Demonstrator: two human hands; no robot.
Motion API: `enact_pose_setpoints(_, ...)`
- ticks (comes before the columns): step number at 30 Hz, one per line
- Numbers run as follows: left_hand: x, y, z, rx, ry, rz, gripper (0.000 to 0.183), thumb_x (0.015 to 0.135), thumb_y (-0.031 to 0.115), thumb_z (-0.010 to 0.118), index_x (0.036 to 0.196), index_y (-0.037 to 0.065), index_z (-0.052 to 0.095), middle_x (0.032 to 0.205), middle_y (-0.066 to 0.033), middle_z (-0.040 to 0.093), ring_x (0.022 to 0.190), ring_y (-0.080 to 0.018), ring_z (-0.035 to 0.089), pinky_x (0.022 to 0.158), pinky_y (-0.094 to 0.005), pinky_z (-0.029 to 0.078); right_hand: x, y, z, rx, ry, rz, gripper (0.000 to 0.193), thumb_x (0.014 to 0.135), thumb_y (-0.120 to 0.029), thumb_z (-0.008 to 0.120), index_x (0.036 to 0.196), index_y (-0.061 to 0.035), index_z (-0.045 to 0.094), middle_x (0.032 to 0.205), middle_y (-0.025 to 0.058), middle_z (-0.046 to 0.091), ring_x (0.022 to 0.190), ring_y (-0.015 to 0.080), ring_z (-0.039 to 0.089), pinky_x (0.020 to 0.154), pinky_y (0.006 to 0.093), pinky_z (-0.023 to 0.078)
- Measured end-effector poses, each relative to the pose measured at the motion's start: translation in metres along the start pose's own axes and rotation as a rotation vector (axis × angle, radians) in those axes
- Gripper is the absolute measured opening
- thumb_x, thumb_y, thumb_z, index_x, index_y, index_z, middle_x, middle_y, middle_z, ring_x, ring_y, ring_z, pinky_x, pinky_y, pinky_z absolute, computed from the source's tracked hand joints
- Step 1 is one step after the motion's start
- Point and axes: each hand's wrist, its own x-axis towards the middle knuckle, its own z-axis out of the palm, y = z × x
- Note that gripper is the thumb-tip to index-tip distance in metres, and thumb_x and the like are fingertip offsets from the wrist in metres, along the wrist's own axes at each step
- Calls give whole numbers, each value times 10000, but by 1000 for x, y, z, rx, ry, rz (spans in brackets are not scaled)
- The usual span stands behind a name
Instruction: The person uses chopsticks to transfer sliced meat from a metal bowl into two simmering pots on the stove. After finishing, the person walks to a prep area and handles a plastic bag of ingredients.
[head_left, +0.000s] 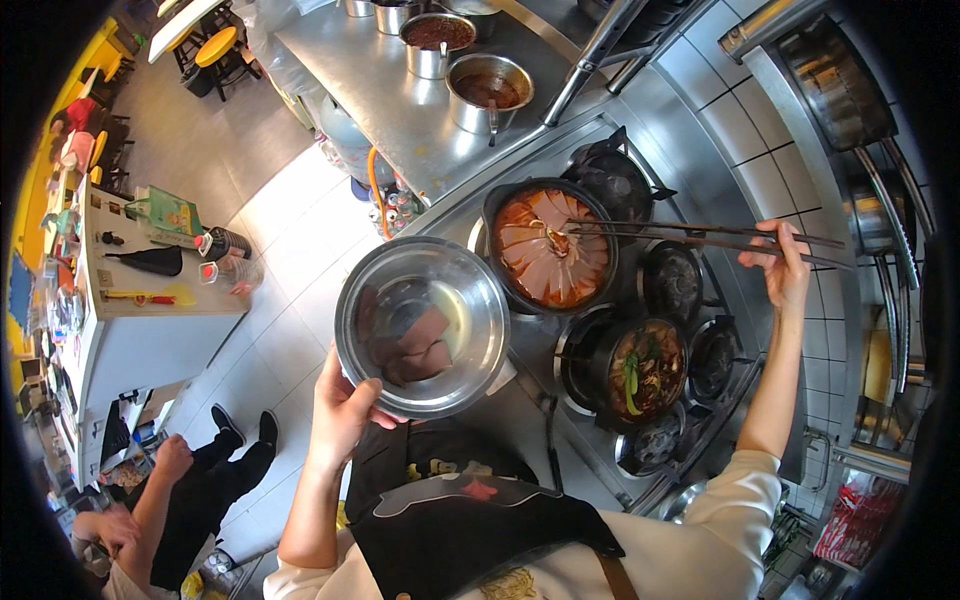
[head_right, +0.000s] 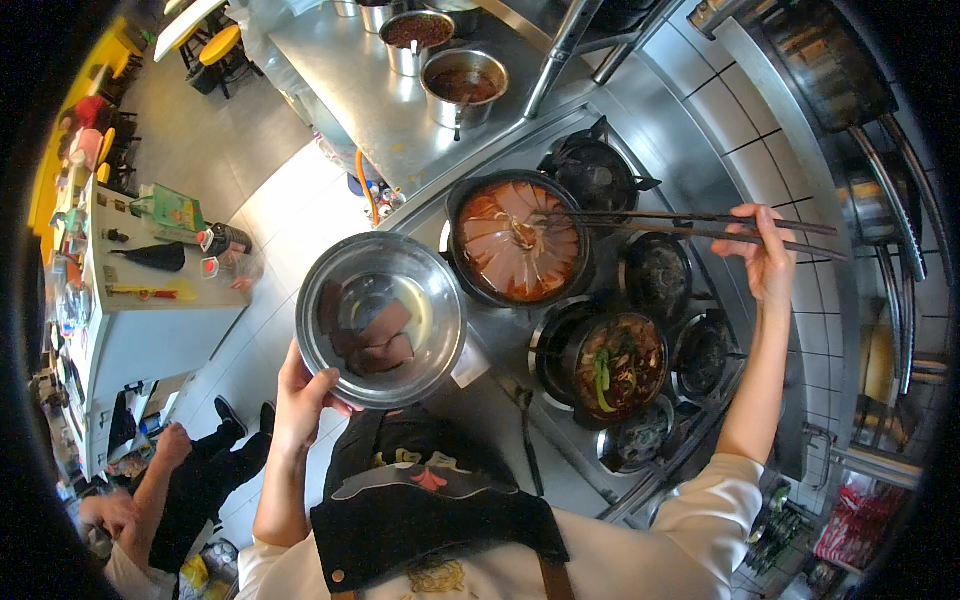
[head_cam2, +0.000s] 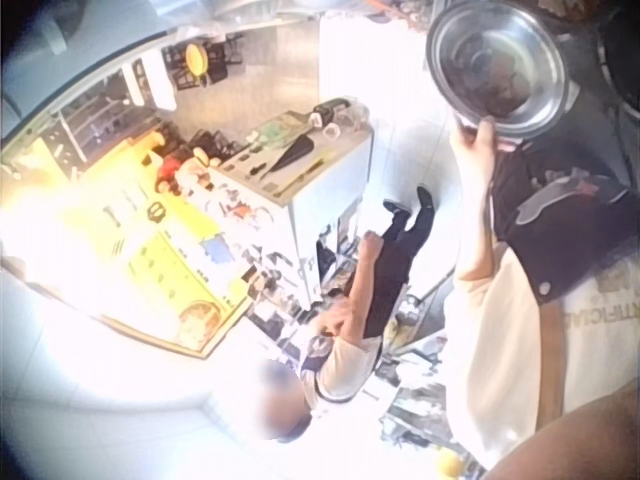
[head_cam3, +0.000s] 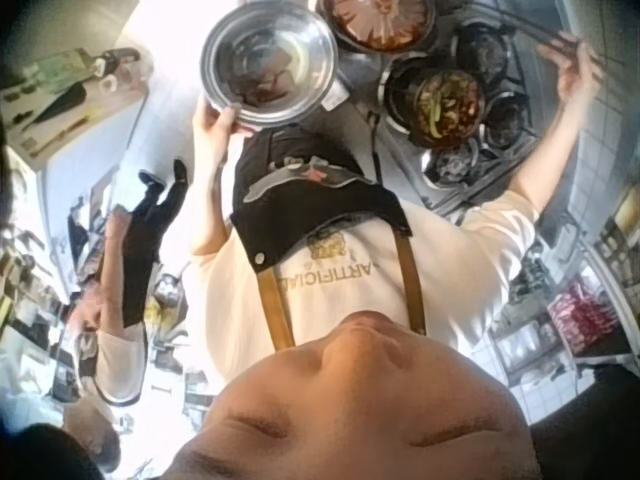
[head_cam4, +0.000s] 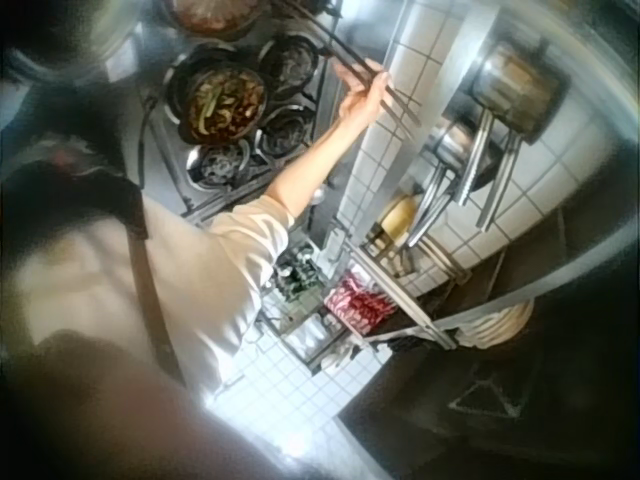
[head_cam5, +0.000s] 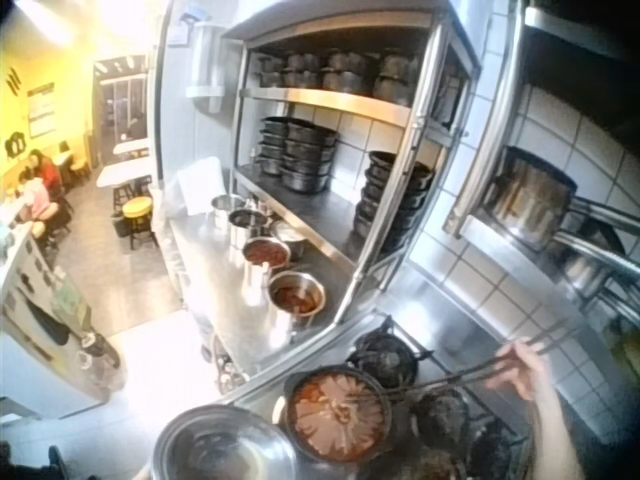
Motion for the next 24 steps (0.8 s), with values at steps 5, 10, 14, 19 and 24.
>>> enact_pose_setpoints(5, -3, 3, -1, -7, -46, -4, 565, 827, -61, 400, 1360, 36, 238, 937, -191, 612, 601, -246, 656, 455, -229, 535, -25, -23, -2, 88, -37, -127, 342, 963, -258, 390, 999, 49, 538, 821, 161, 619, 562, 239, 638, 494, 305, 570)
enact_pose_setpoints(10, -5, 6, 0, -14, -101, -18, 621, 819, -62, 408, 1391, 52, 194, 1037, -187, 581, 607, -249, 655, 469, -245, 547, -59, -26, 48, 197, -261, -76, 367, 962, -283, 370, 936, 59, 499, 825, 157, 499, 593, 244, 614, 444, 292, 530)
enact_pose_setpoints(14, -10, 7, 5, -59, -88, 79, 488, 812, -15, 448, 1280, -3, 313, 888, -188, 615, 582, -247, 655, 437, -229, 543, -70, -22, 93, 220, -332, -12, 387, 956, -284, 392, 913, 76, 526, 769, 167, 515, 533, 275, 606, 448, 318, 530)
enact_pose_setpoints(19, -17, 10, 1, -48, -133, 45, 585, 818, -42, 423, 1364, 50, 233, 1027, -192, 583, 611, -241, 657, 473, -239, 549, -74, -21, 113, 213, -340, -20, 375, 954, -279, 402, 938, 74, 529, 779, 165, 536, 563, 281, 634, 460, 319, 545)
enact_pose_setpoints(24, -22, 12, -1, -53, -160, 63, 620, 825, -57, 408, 1395, 76, 201, 1056, -188, 580, 634, -235, 659, 492, -239, 550, -74, -23, 104, 211, -209, -32, 381, 959, -302, 390, 936, 54, 524, 745, 153, 577, 518, 251, 623, 436, 307, 532)
